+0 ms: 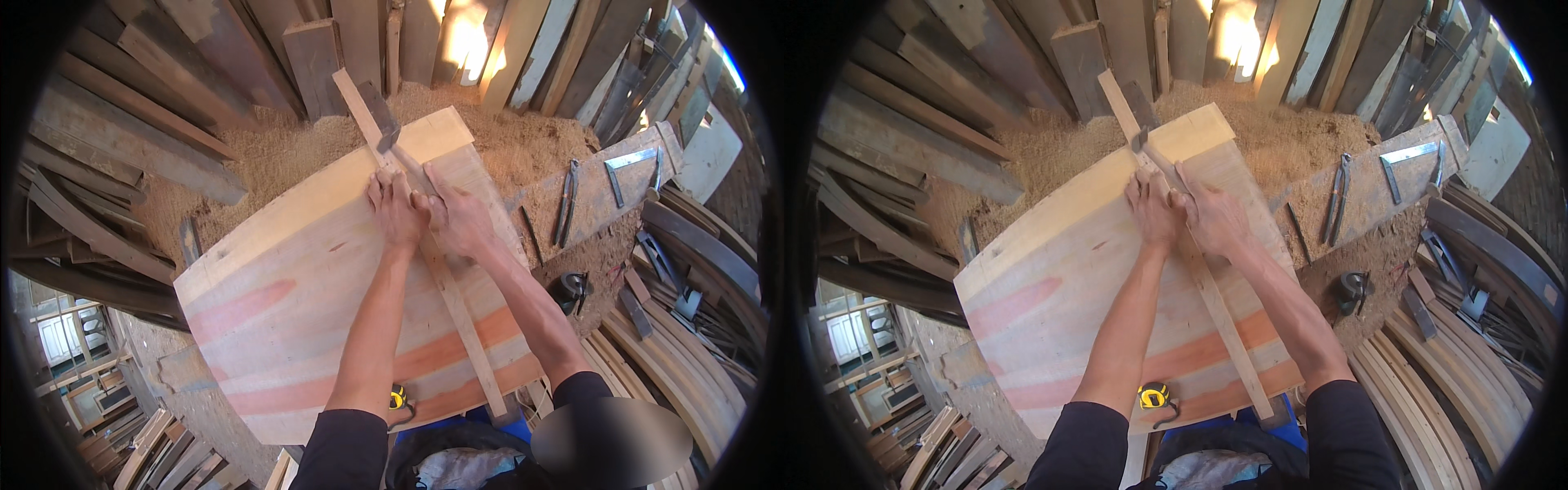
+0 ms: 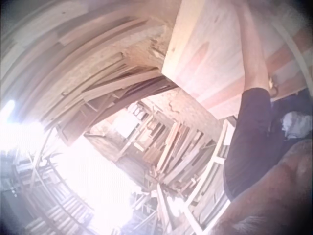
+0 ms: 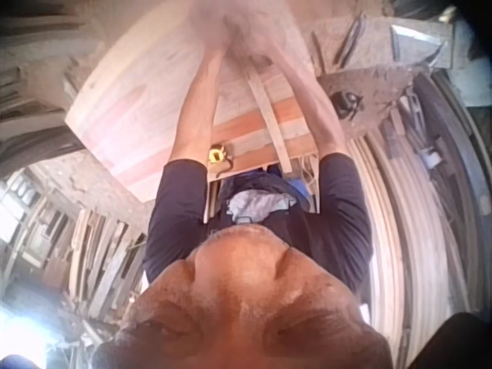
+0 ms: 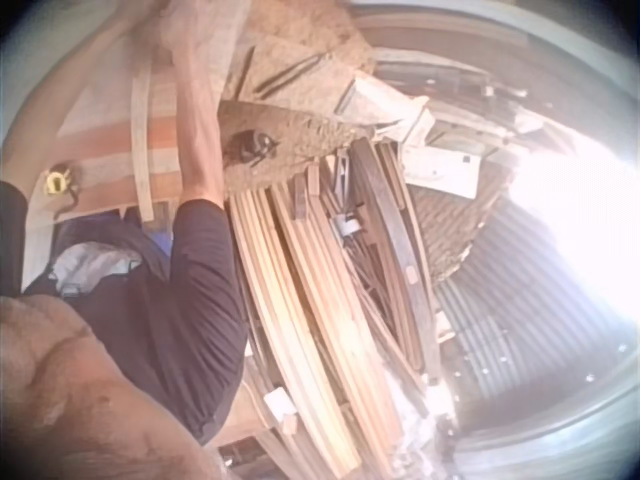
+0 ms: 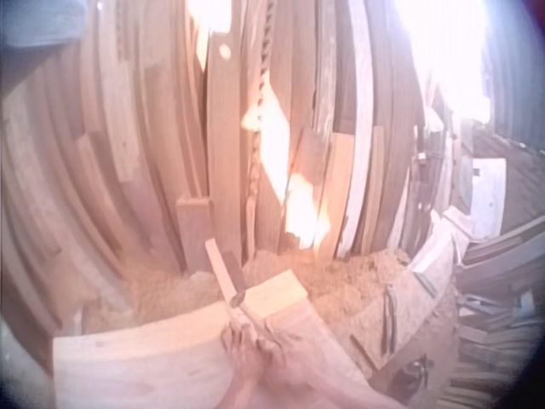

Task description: The person nails a wooden strip onto a larger board, marks the wood, and then uses a tape measure to check the width of the board.

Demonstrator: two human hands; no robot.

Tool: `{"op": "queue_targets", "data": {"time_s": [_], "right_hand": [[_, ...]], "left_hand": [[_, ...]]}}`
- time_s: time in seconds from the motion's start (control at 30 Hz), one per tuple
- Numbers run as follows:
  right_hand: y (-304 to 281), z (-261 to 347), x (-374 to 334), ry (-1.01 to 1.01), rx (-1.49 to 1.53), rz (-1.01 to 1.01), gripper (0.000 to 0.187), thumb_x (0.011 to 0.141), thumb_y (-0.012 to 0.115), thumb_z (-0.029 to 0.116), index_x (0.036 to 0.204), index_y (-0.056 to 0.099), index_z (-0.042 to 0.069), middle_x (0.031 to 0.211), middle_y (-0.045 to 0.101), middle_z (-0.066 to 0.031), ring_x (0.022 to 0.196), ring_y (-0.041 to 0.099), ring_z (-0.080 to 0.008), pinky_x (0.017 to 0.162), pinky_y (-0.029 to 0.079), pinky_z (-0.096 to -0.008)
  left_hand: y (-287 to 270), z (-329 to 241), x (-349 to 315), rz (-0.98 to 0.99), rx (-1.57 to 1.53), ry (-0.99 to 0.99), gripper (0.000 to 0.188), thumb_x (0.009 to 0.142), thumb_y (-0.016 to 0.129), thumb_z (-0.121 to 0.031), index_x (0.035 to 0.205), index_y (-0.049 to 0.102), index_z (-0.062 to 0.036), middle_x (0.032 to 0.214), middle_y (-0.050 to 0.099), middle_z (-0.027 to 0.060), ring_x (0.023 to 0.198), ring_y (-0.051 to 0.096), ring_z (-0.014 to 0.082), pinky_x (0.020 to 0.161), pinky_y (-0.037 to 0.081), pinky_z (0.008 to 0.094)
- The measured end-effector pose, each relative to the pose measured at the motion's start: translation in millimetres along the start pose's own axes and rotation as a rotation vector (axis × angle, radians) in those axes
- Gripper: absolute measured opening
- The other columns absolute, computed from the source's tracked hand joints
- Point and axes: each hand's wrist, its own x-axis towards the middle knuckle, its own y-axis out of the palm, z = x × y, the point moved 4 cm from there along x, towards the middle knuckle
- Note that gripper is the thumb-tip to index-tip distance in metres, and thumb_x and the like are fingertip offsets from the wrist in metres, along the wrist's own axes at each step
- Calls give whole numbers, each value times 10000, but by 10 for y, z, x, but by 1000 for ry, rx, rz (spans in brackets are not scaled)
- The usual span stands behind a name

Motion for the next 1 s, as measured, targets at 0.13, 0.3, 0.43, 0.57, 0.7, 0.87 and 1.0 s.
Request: {"op": "queue_targets", "data": {"time_s": [0.13, 0.3, 0.43, 0.57, 0.7, 0.87, 1.0], "right_hand": [[11, -57, -35, -81, 35, -130, 587, 980, 560, 159, 1549, 417, 162, 974, 702, -227, 799, 672, -449, 690, 528, -540], [-24, 25, -5, -74, 74, -137, 565, 997, 553, 212, 1545, 424, 165, 893, 701, -228, 797, 668, -446, 719, 526, -538], [-78, -99, 14, 150, -97, 222, 556, 996, 558, 191, 1536, 433, 142, 911, 703, -239, 826, 661, -463, 740, 519, -552], [-377, -58, -473, 360, 262, 44, 562, 1002, 540, 149, 1547, 406, 117, 1092, 673, -284, 965, 661, -460, 815, 514, -517], [-562, -257, -1196, 372, 345, -119, 555, 1011, 523, 134, 1548, 394, 82, 1202, 646, -296, 1050, 657, -440, 902, 498, -479], [-627, -351, -2063, 575, 491, -83, 547, 1000, 554, 127, 1524, 421, 47, 1151, 656, -253, 1006, 657, -412, 907, 499, -446], [-797, -424, -2629, 525, 431, -83, 472, 976, 591, 132, 1425, 496, 18, 1024, 649, -258, 951, 665, -393, 830, 510, -450]], "left_hand": [[77, -9, -15, 62, -5, -24, 565, 830, 656, -195, 1340, 585, 39, 1381, 569, 318, 1402, 382, 494, 1204, 206, 599], [97, 34, -23, 6, 42, 5, 550, 840, 650, -195, 1338, 585, 28, 1381, 562, 327, 1405, 376, 483, 1201, 211, 593], [97, 47, -63, 45, 48, 7, 520, 820, 662, -189, 1297, 590, 3, 1400, 528, 327, 1375, 394, 492, 1185, 243, 590], [71, -3, -62, -30, 32, 48, 508, 792, 676, -173, 1263, 588, -1, 1383, 529, 308, 1342, 411, 499, 1160, 279, 593], [84, -42, -43, -30, 48, 67, 504, 808, 679, -154, 1267, 583, 30, 1357, 537, 267, 1309, 431, 462, 1140, 306, 530], [16, 15, -42, -80, -27, 83, 553, 845, 656, -167, 1331, 506, 50, 1348, 541, 295, 1315, 431, 467, 1144, 304, 517], [-51, 160, -323, -30, -165, -24, 616, 914, 617, -202, 1427, 414, 74, 1413, 498, 309, 1343, 410, 493, 1173, 280, 535]]}}
